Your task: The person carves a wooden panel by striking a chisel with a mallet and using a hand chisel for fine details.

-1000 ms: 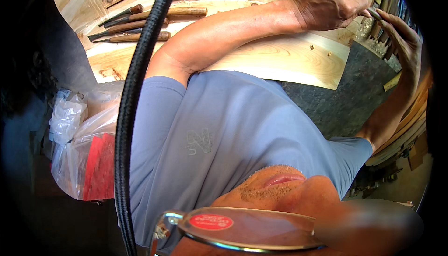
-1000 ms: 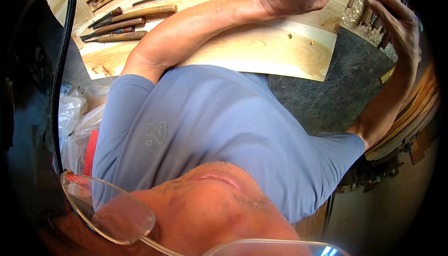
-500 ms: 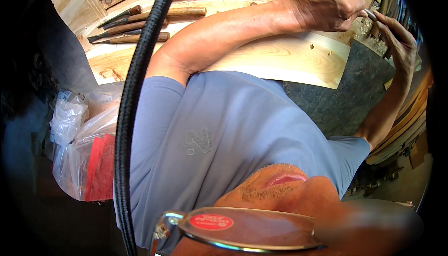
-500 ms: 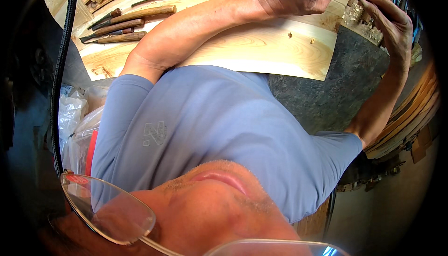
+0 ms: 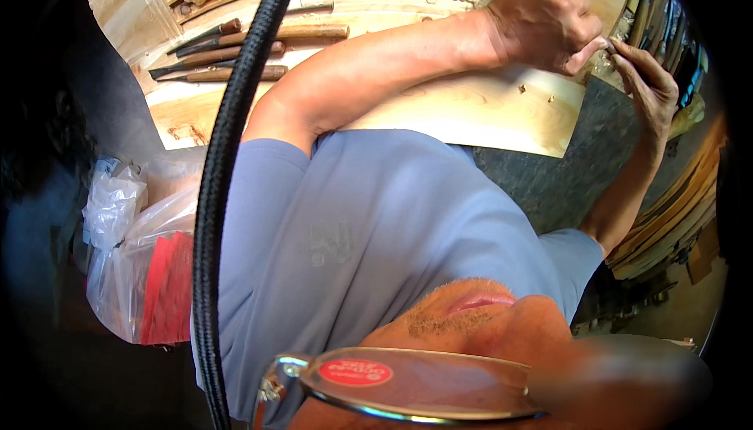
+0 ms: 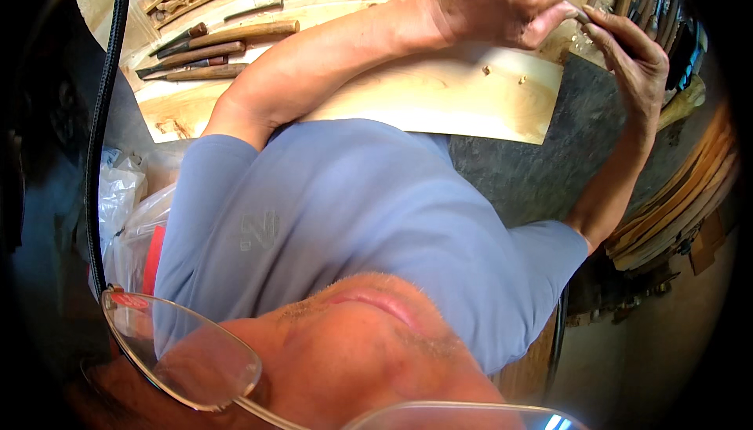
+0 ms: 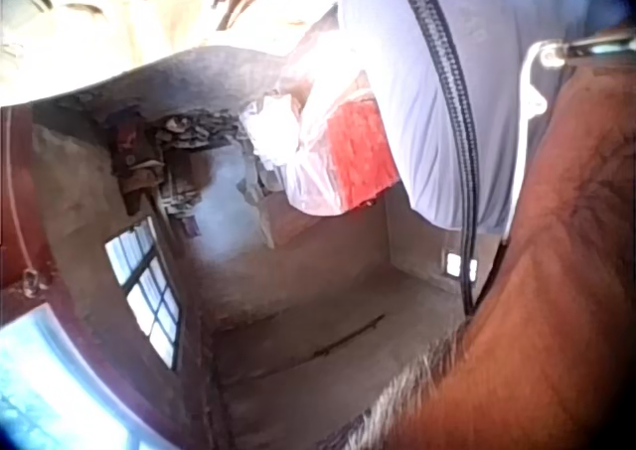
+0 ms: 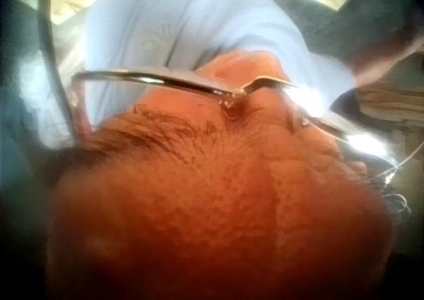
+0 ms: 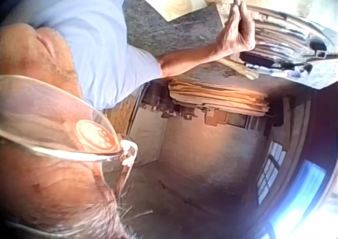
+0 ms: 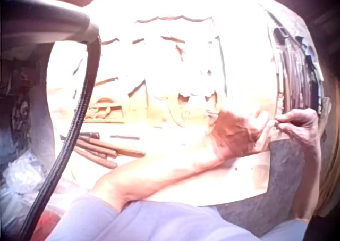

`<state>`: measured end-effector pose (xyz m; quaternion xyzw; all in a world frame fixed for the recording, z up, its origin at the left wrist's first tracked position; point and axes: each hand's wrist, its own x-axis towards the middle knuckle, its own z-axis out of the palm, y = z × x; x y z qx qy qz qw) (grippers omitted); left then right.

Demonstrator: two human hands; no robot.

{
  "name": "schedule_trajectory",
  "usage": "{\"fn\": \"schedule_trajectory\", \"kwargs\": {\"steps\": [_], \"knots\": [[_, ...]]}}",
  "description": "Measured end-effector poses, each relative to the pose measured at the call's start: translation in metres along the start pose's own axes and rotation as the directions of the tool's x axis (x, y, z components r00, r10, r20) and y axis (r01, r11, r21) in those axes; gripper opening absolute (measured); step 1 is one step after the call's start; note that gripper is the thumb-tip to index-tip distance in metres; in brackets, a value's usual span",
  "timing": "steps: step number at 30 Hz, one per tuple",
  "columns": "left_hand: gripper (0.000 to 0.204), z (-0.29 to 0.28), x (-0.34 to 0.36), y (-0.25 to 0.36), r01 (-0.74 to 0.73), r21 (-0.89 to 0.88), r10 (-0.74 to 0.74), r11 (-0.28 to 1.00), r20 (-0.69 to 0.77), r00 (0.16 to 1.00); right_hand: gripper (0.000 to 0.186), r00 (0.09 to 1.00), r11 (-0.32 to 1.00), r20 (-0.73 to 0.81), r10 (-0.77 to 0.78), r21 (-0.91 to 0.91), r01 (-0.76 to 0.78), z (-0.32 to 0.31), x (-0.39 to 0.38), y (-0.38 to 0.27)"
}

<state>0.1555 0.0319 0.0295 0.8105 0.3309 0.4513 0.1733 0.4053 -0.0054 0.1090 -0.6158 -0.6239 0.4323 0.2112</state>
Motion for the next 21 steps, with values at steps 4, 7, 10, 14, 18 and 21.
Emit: {"fn": "schedule_trajectory", "kwargs": {"steps": [4, 7, 10, 14, 18, 21], "knots": [[0.027, -0.012, 0.003, 0.004, -0.149, 0.092, 0.147, 0.985, 0.025, 0.989, 0.028, 0.999, 0.999, -0.037, 0.038, 0.026, -0.037, -0.001, -0.015, -0.005], [0.024, -0.003, -0.002, 0.014, -0.246, 0.119, 0.257, 0.962, -0.082, 0.963, 0.028, 1.0, 0.992, 0.006, 0.02, 0.125, -0.021, -0.009, -0.034, 0.006], [0.026, 0.001, 0.0, 0.01, -0.25, 0.055, 0.254, 0.967, -0.075, 0.964, 0.029, 0.996, 0.989, -0.076, 0.051, 0.145, -0.039, 0.003, -0.046, 0.0], [0.031, -0.003, 0.003, 0.011, -0.214, -0.004, 0.214, 0.977, -0.036, 0.976, 0.029, 0.993, 0.99, -0.117, 0.02, 0.138, -0.003, 0.01, -0.048, -0.016], [0.034, 0.0, 0.011, 0.012, -0.216, -0.002, 0.216, 0.976, -0.044, 0.975, 0.028, 0.994, 0.997, -0.109, -0.003, 0.074, 0.011, 0.002, -0.044, -0.022], [0.035, 0.009, 0.008, 0.011, -0.205, 0.012, 0.205, 0.979, -0.098, 0.974, 0.029, 0.995, 1.0, -0.103, 0.016, -0.018, -0.018, -0.002, -0.044, -0.025]]}}
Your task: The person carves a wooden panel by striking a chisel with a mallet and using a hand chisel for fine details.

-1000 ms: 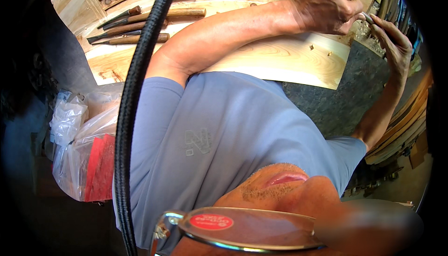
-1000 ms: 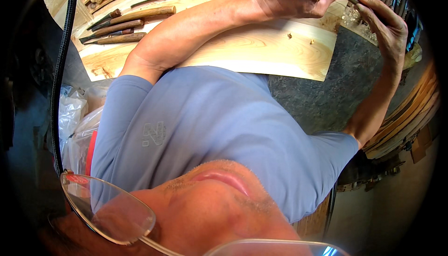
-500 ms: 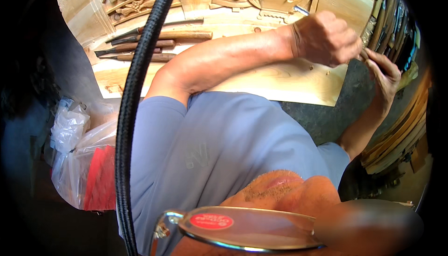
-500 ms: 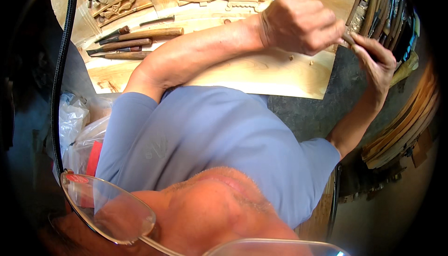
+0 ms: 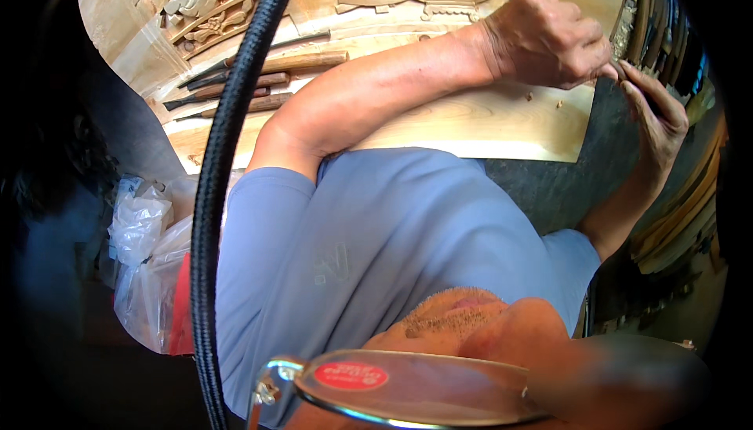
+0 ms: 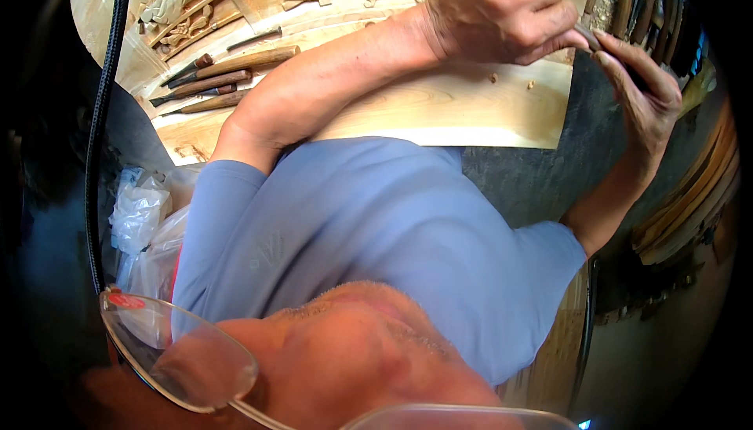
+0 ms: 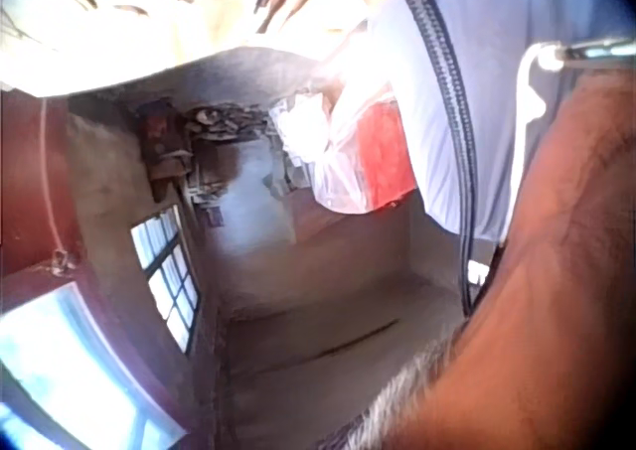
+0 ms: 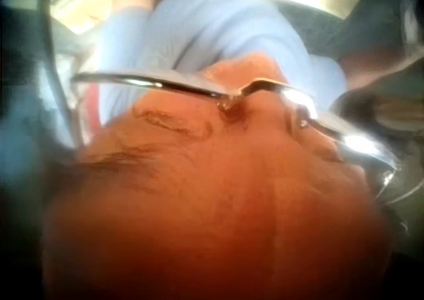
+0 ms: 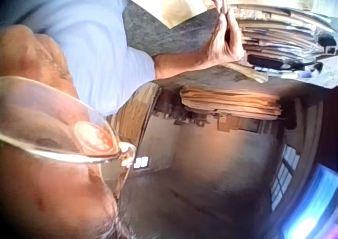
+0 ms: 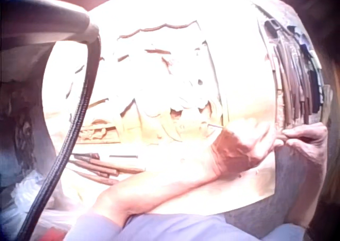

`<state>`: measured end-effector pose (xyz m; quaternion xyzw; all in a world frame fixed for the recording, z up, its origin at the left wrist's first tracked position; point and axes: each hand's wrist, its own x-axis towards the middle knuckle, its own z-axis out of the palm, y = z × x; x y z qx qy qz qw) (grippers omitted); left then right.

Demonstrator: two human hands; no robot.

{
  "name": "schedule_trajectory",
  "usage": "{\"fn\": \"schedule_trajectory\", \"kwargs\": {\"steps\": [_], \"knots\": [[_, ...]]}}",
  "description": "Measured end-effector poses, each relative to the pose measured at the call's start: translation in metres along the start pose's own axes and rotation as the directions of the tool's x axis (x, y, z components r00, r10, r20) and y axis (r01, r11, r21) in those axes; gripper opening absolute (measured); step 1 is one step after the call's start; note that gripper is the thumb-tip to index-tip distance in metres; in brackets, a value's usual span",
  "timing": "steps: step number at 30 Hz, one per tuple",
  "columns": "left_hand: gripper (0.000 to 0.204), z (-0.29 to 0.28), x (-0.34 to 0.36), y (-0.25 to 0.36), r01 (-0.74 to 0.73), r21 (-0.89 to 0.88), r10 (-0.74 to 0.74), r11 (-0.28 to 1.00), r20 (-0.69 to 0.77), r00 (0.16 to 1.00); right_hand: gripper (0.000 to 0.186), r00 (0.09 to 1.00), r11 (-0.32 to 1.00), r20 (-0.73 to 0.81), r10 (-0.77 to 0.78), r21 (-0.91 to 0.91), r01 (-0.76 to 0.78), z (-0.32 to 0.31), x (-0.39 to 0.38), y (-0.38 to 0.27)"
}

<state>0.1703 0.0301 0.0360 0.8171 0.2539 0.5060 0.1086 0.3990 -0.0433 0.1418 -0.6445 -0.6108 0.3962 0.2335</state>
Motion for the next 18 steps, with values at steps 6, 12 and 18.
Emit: {"fn": "schedule_trajectory", "kwargs": {"steps": [6, 12, 18], "knots": [[0.029, -0.006, 0.006, 0.0, 0.044, -0.153, -0.042, 0.987, 0.013, 0.999, 0.031, 0.996, 0.994, 0.076, -0.05, -0.09, 0.057, -0.009, 0.007, -0.006], [0.027, -0.014, 0.01, 0.002, 0.079, -0.221, -0.08, 0.972, 0.005, 0.997, 0.03, 0.983, 0.984, 0.124, -0.137, -0.098, 0.149, -0.015, 0.011, -0.008], [0.03, -0.021, 0.013, 0.001, 0.116, -0.195, -0.112, 0.974, 0.033, 0.993, 0.03, 0.98, 0.983, 0.133, -0.15, -0.087, 0.162, -0.012, 0.013, -0.003]]}}
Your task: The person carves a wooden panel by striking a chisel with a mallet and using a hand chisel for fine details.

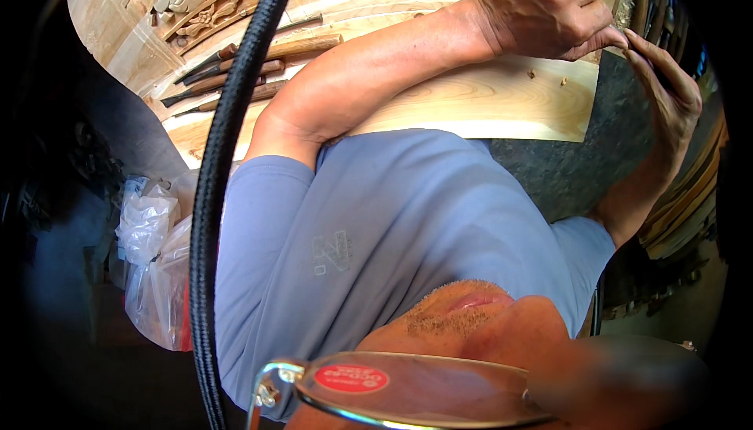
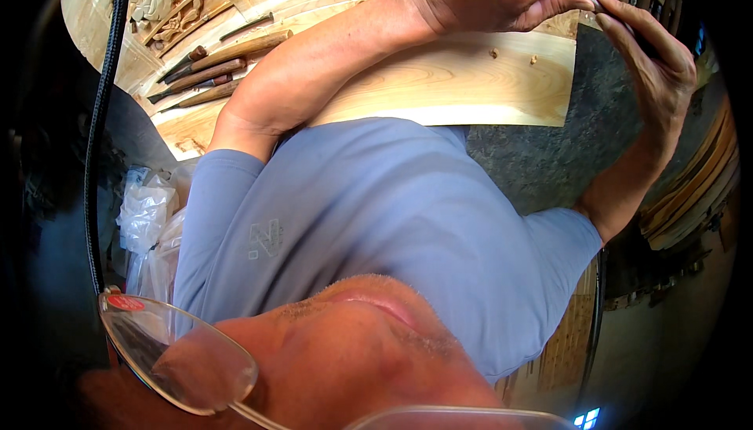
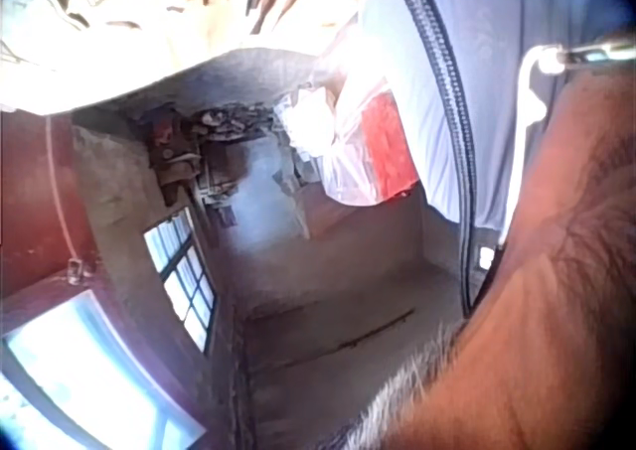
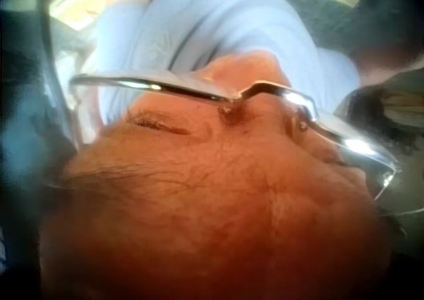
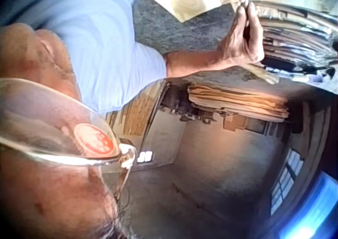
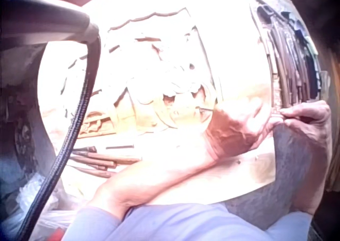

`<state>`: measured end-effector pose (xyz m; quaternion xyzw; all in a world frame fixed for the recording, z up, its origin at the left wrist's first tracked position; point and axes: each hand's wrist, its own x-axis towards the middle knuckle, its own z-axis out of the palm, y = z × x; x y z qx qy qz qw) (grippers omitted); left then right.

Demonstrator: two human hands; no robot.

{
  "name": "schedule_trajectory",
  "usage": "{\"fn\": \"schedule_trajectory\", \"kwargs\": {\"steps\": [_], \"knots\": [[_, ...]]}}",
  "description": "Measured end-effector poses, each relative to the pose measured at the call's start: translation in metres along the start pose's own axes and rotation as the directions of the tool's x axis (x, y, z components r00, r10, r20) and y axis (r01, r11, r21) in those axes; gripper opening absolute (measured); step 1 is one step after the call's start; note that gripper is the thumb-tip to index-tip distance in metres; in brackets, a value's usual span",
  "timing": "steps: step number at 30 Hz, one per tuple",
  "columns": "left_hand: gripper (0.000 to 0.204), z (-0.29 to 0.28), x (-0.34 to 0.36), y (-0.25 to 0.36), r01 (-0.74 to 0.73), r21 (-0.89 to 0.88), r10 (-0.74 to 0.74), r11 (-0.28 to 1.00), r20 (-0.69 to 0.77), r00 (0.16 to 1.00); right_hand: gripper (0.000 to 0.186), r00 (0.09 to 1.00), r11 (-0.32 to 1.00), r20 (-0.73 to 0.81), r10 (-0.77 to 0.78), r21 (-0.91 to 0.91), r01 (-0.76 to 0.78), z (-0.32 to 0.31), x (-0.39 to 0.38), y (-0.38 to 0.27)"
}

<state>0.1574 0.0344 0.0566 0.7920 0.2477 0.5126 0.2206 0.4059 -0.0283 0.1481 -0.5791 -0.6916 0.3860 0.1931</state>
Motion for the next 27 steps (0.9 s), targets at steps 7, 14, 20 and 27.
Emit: {"fn": "schedule_trajectory", "kwargs": {"steps": [7, 14, 20, 27], "knots": [[0.032, 0.001, 0.001, 0.002, 0.063, 0.053, -0.063, 0.997, 0.0, 0.998, 0.028, 0.999, 0.991, -0.047, 0.028, 0.134, -0.021, 0.012, 0.004, 0.016], [0.043, 0.01, -0.006, -0.002, 0.021, 0.173, -0.027, 0.985, 0.032, 0.999, 0.024, 0.974, 0.96, -0.11, 0.2, 0.218, -0.173, 0.039, -0.015, 0.002], [0.047, 0.015, -0.01, -0.002, -0.033, 0.197, 0.017, 0.98, 0.081, 0.997, 0.025, 0.978, 0.949, -0.149, 0.148, 0.299, -0.098, 0.044, -0.02, 0.002], [0.04, 0.009, -0.007, 0.001, -0.121, 0.2, 0.114, 0.972, 0.046, 0.992, 0.027, 0.954, 0.901, -0.143, 0.263, 0.389, -0.19, 0.046, -0.023, 0.021]]}}
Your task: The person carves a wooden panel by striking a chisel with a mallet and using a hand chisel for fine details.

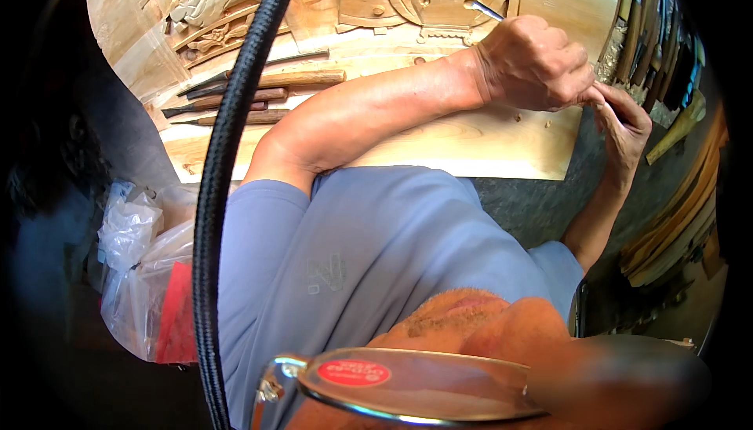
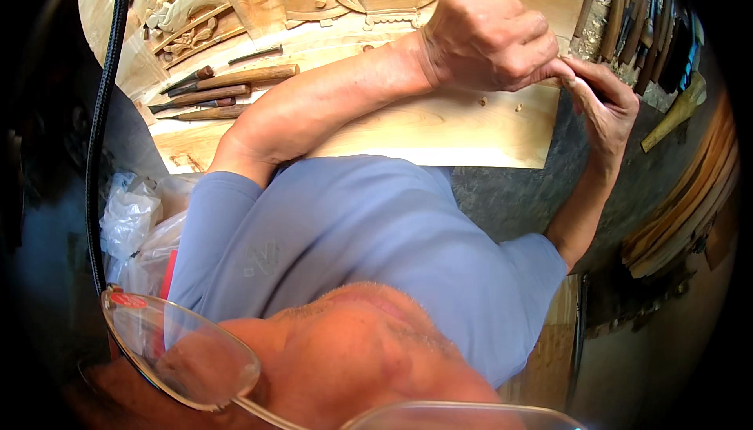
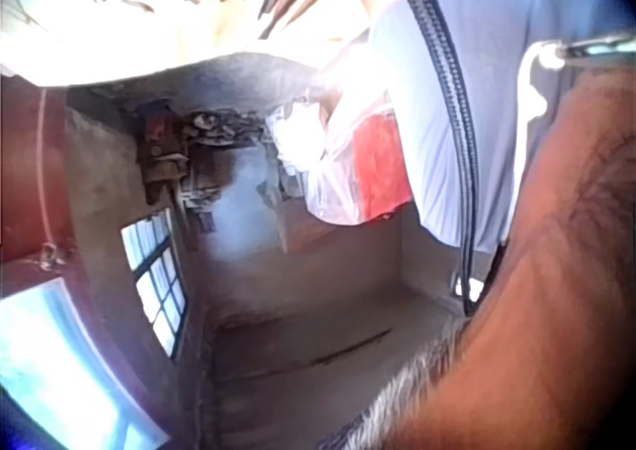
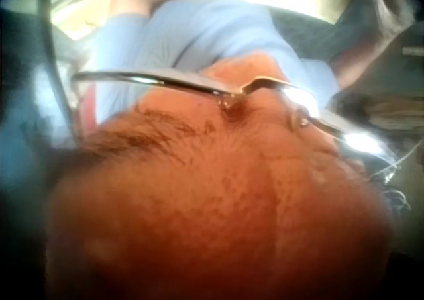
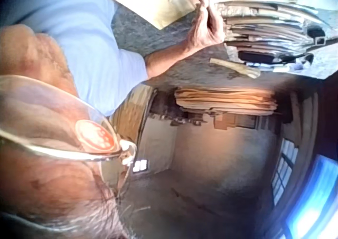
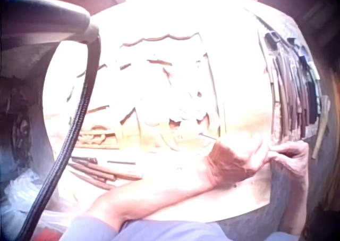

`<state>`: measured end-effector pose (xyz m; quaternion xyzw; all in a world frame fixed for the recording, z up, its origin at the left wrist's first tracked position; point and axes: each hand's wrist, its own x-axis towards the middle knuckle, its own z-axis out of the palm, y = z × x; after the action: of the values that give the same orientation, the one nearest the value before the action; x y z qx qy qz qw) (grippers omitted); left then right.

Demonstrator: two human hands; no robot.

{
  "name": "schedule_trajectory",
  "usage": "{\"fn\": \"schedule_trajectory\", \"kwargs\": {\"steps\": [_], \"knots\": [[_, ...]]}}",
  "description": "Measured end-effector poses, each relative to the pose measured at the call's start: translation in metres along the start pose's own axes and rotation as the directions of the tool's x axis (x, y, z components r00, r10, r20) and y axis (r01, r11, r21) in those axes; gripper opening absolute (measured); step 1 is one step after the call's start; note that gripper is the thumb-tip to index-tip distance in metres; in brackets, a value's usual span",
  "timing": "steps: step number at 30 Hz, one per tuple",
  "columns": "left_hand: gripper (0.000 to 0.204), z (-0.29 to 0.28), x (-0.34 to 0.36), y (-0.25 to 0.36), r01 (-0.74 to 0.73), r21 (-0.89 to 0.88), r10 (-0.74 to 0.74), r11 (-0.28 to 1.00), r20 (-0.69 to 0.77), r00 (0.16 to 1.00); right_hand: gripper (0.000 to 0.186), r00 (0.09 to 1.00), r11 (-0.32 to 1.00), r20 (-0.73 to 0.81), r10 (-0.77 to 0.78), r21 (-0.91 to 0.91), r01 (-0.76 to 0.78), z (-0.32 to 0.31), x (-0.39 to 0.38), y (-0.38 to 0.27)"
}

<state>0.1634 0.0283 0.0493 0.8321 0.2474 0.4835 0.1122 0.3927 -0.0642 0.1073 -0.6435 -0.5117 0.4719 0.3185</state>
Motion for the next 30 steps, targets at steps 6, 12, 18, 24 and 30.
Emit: {"fn": "schedule_trajectory", "kwargs": {"steps": [6, 12, 18, 24, 30], "knots": [[0.041, 0.008, 0.0, -0.001, -0.035, 0.01, 0.035, 0.999, 0.049, 0.998, 0.028, 0.997, 0.99, -0.029, -0.077, -0.121, 0.073, -0.004, -0.007, -0.012], [0.041, 0.009, 0.008, 0.002, -0.03, -0.046, 0.032, 0.999, 0.051, 0.998, 0.028, 0.996, 0.966, -0.003, -0.089, -0.242, 0.086, -0.013, -0.008, -0.029], [0.031, 0.006, 0.009, 0.0, 0.028, -0.134, -0.024, 0.991, 0.03, 0.999, 0.029, 0.989, 0.953, 0.05, -0.137, -0.264, 0.146, -0.016, 0.002, -0.039], [0.033, -0.002, 0.015, 0.003, 0.143, -0.034, -0.14, 0.989, 0.071, 0.988, 0.03, 0.975, 0.916, 0.207, -0.078, -0.371, 0.152, -0.034, 0.034, -0.05], [0.024, 0.013, 0.016, -0.007, 0.174, -0.013, -0.175, 0.985, -0.055, 0.983, 0.036, 0.932, 0.853, 0.234, 0.276, -0.507, -0.126, -0.071, 0.093, -0.05]]}}
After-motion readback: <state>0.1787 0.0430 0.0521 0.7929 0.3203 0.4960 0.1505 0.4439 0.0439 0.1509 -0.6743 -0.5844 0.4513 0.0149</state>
